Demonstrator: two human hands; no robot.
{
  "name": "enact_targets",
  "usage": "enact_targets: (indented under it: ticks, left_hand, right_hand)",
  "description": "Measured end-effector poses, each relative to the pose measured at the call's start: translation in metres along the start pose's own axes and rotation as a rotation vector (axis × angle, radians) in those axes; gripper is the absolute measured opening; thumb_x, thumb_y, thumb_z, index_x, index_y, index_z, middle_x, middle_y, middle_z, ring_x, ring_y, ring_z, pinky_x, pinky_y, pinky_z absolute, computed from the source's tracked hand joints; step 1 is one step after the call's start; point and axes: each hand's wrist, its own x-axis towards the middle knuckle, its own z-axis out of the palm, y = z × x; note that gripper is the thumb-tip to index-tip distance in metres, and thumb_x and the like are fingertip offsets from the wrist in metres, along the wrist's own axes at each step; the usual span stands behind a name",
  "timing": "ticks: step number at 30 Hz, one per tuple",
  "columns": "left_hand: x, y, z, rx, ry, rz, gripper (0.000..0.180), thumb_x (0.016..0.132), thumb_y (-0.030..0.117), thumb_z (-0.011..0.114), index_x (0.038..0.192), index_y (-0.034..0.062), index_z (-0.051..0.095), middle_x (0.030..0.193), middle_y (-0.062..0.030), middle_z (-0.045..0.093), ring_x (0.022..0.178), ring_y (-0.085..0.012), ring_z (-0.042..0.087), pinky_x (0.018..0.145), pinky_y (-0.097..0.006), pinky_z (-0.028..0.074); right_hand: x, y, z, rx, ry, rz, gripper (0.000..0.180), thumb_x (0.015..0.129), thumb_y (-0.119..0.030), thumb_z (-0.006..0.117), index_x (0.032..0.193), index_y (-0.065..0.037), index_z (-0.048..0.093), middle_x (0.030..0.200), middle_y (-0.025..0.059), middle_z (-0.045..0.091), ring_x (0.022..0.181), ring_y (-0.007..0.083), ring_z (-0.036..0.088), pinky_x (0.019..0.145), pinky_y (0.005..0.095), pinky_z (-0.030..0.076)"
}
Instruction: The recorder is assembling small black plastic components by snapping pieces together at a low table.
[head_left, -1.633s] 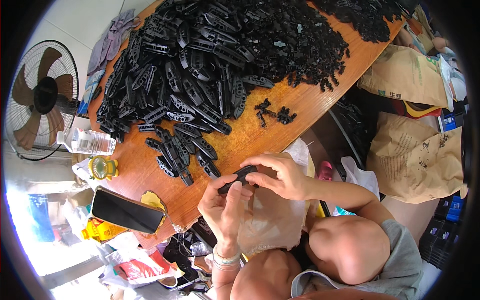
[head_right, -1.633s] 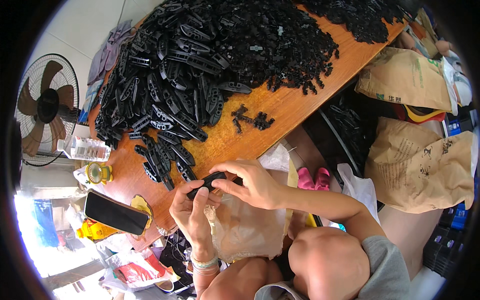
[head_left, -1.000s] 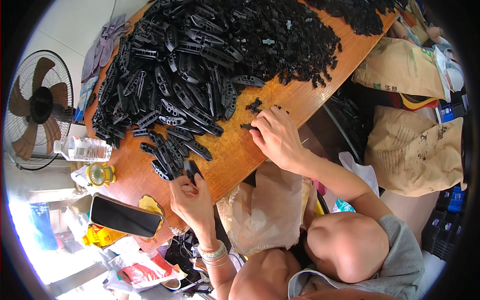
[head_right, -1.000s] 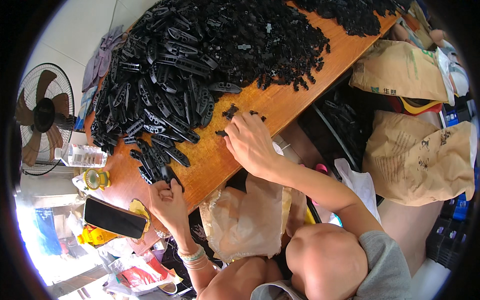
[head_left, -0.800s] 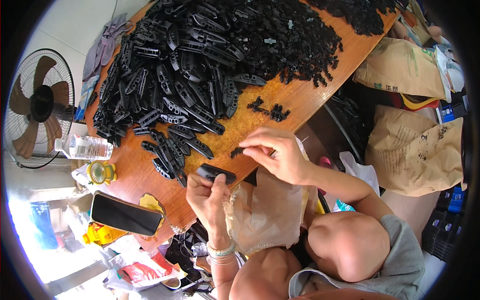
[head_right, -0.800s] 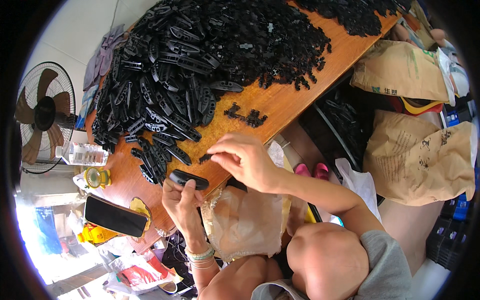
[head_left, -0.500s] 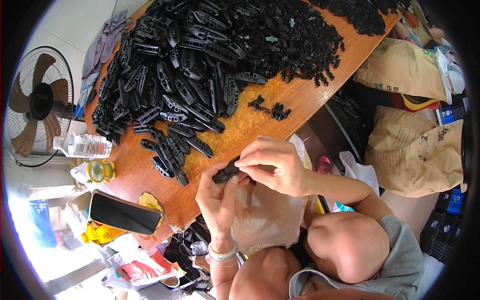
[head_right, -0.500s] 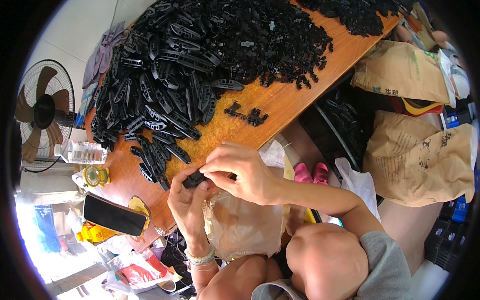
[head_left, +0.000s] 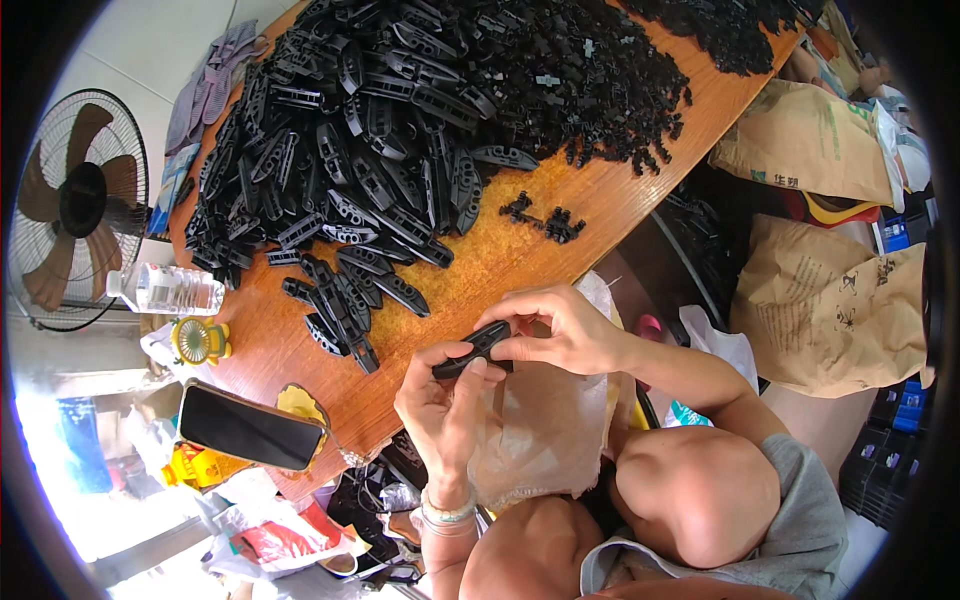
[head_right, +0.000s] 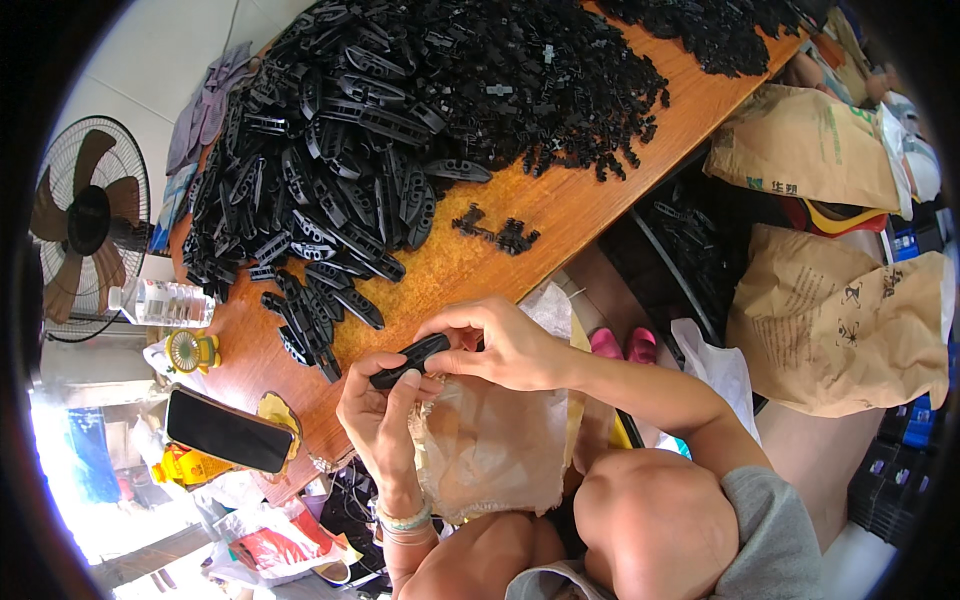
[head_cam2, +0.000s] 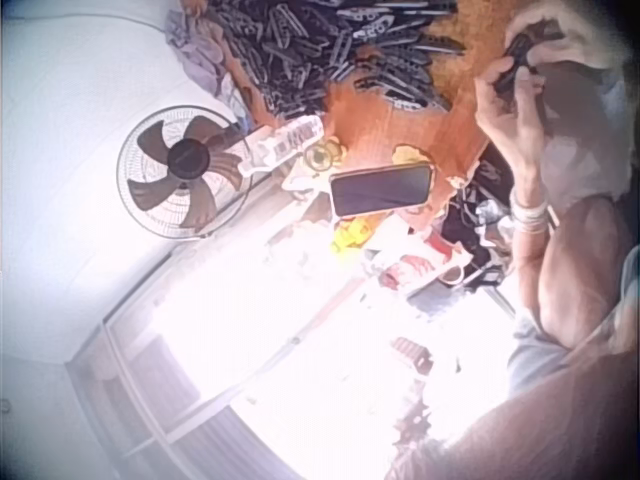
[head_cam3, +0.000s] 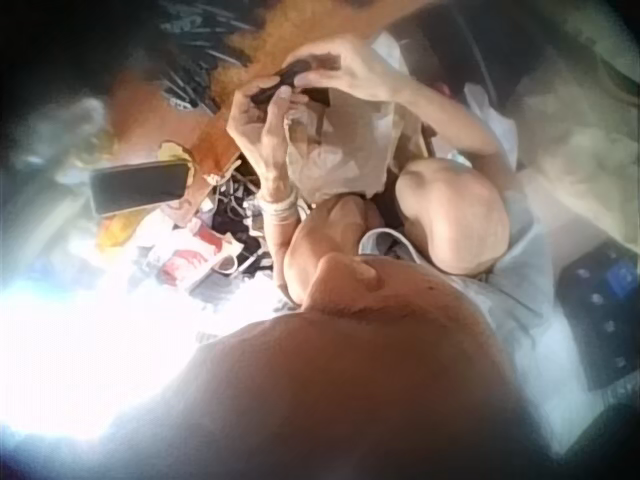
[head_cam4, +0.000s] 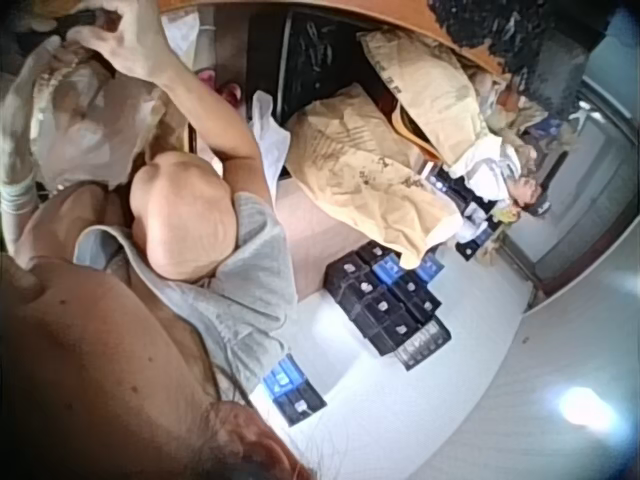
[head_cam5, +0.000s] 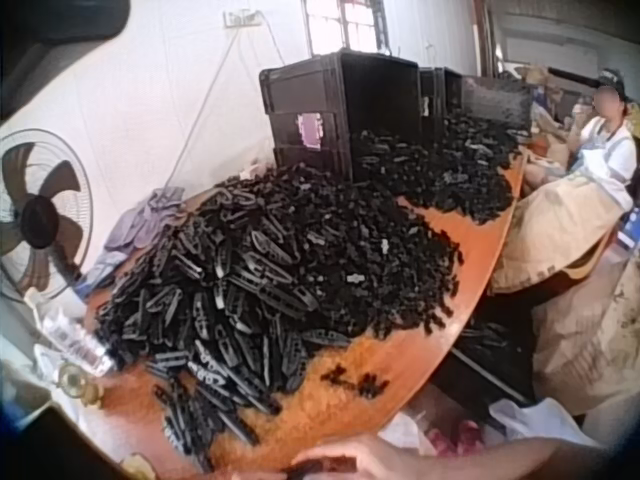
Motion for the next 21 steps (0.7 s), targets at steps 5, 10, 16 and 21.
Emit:
enact_targets:
  ticks: [5, 10, 16, 21]
  left_hand:
    - [0.017, 0.002, -0.016, 0.052, -0.177, 0.061, 0.031, 0.083, 0.012, 0.067, 0.107, -0.0033, 0.054, 0.106, -0.0110, 0.060, 0.075, -0.0133, 0.062, 0.064, -0.026, 0.050]
    - [0.056, -0.008, -0.012, 0.925, 0.225, 0.357, 0.032, 0.078, 0.017, 0.071, 0.102, 0.0020, 0.056, 0.087, -0.0099, 0.057, 0.064, -0.0185, 0.056, 0.054, -0.031, 0.044]
    - [0.056, -0.021, -0.017, 0.889, 0.357, 0.353, 0.019, 0.078, 0.003, 0.062, 0.096, 0.0000, 0.055, 0.080, -0.0112, 0.054, 0.060, -0.0193, 0.054, 0.054, -0.030, 0.044]
    - [0.038, -0.024, -0.020, 0.139, 0.299, 0.208, 0.014, 0.090, 0.003, 0.048, 0.100, -0.0027, 0.056, 0.088, -0.0096, 0.059, 0.071, -0.0163, 0.060, 0.060, -0.028, 0.048]
  right_hand:
    - [-0.002, 0.001, -0.025, 0.002, -0.177, 0.104, 0.025, 0.079, -0.012, 0.069, 0.103, -0.006, 0.066, 0.088, 0.0056, 0.066, 0.075, 0.0122, 0.061, 0.060, 0.0249, 0.044]
    - [0.020, 0.018, -0.044, -0.552, 0.251, -0.248, 0.020, 0.079, 0.001, 0.062, 0.098, -0.004, 0.066, 0.090, 0.0066, 0.062, 0.079, 0.0189, 0.059, 0.069, 0.0303, 0.048]
    - [0.051, 0.030, -0.077, -0.997, 0.307, -0.409, 0.022, 0.077, 0.003, 0.061, 0.098, -0.001, 0.065, 0.096, 0.0101, 0.059, 0.085, 0.0254, 0.056, 0.076, 0.0334, 0.047]
    - [0.047, 0.031, -0.079, -0.718, 0.314, -0.444, 0.016, 0.078, 0.001, 0.061, 0.094, 0.001, 0.065, 0.084, 0.0077, 0.060, 0.078, 0.0236, 0.057, 0.073, 0.0331, 0.048]
